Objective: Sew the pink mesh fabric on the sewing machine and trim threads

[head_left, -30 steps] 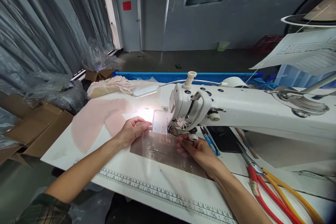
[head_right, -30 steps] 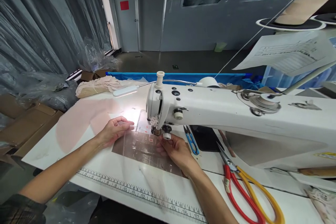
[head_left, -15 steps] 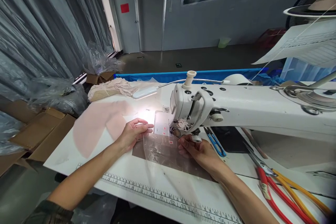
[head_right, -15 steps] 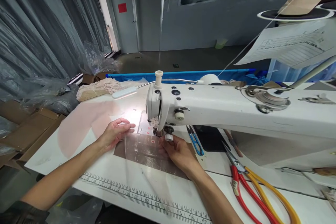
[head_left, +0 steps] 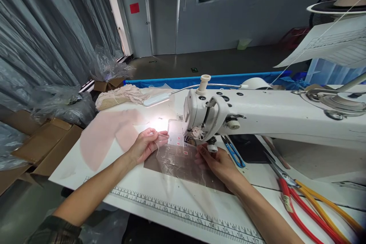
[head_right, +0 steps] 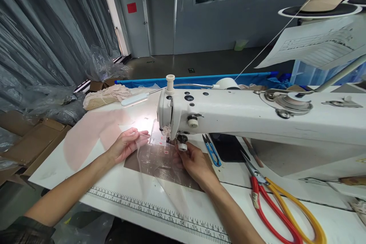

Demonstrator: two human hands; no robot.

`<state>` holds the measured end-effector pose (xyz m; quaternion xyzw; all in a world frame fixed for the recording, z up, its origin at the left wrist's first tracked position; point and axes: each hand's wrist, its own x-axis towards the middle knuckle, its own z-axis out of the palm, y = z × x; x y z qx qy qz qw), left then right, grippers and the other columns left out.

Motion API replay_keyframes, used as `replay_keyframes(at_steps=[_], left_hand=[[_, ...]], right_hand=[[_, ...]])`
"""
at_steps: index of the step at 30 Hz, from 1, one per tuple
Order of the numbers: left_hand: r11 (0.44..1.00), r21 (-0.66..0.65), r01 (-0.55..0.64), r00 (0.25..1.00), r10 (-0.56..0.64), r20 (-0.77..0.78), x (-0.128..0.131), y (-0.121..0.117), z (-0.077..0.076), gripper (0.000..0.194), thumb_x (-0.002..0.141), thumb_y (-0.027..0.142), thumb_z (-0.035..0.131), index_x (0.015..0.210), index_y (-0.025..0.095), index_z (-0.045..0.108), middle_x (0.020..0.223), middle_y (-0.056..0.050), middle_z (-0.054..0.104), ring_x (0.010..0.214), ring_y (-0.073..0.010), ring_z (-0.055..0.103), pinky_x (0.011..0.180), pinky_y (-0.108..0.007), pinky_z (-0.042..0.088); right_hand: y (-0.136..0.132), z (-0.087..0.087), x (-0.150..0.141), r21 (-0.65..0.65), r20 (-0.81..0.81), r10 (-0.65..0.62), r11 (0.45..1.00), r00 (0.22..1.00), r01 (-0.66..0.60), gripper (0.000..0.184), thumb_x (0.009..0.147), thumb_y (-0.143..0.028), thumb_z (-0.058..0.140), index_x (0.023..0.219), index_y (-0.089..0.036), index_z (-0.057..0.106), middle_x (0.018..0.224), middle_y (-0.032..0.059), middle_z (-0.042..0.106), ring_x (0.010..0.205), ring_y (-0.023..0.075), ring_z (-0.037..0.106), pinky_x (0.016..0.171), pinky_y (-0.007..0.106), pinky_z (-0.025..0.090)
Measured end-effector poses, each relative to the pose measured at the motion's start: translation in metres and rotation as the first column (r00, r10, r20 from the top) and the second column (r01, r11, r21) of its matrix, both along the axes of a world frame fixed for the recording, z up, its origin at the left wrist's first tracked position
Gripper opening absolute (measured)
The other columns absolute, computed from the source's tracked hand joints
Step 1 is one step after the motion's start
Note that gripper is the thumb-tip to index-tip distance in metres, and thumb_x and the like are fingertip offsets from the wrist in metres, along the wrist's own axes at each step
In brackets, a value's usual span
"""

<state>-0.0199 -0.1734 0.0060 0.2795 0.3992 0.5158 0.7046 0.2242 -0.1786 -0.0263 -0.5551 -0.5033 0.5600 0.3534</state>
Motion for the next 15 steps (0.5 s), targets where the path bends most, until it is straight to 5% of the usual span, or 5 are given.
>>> replay_keyframes(at_steps=[10, 15], left_hand=[[1.000, 0.004, 0.001, 0.990, 0.000, -0.139, -0.001, 0.000, -0.009, 0.031, 0.072, 0.022, 0.081, 0.083, 0.013, 0.054, 0.105, -0.015, 0.070, 0.099, -0.0228, 0.070, 0.103, -0.038, 0.051], [0.984, 0.071, 0.165, 0.911, -0.124, -0.394, 0.002, 0.016, -0.007, 0.031, 0.076, 0.023, 0.074, 0.093, 0.016, 0.049, 0.107, -0.014, 0.070, 0.087, -0.0209, 0.072, 0.091, -0.042, 0.055]], right_hand=[[-0.002, 0.006, 0.007, 0.116, 0.307, 0.037, 0.990, 0.951, -0.076, 0.035, 0.081, -0.055, 0.059, 0.068, -0.023, 0.052, 0.057, -0.0004, 0.060, 0.044, 0.0174, 0.056, 0.045, 0.029, 0.042], [-0.005, 0.012, 0.009, 0.163, 0.486, 0.112, 0.963, 0.867, -0.216, 0.037, 0.073, -0.057, 0.067, 0.086, -0.023, 0.063, 0.065, 0.0011, 0.063, 0.055, 0.0195, 0.057, 0.050, 0.029, 0.039]])
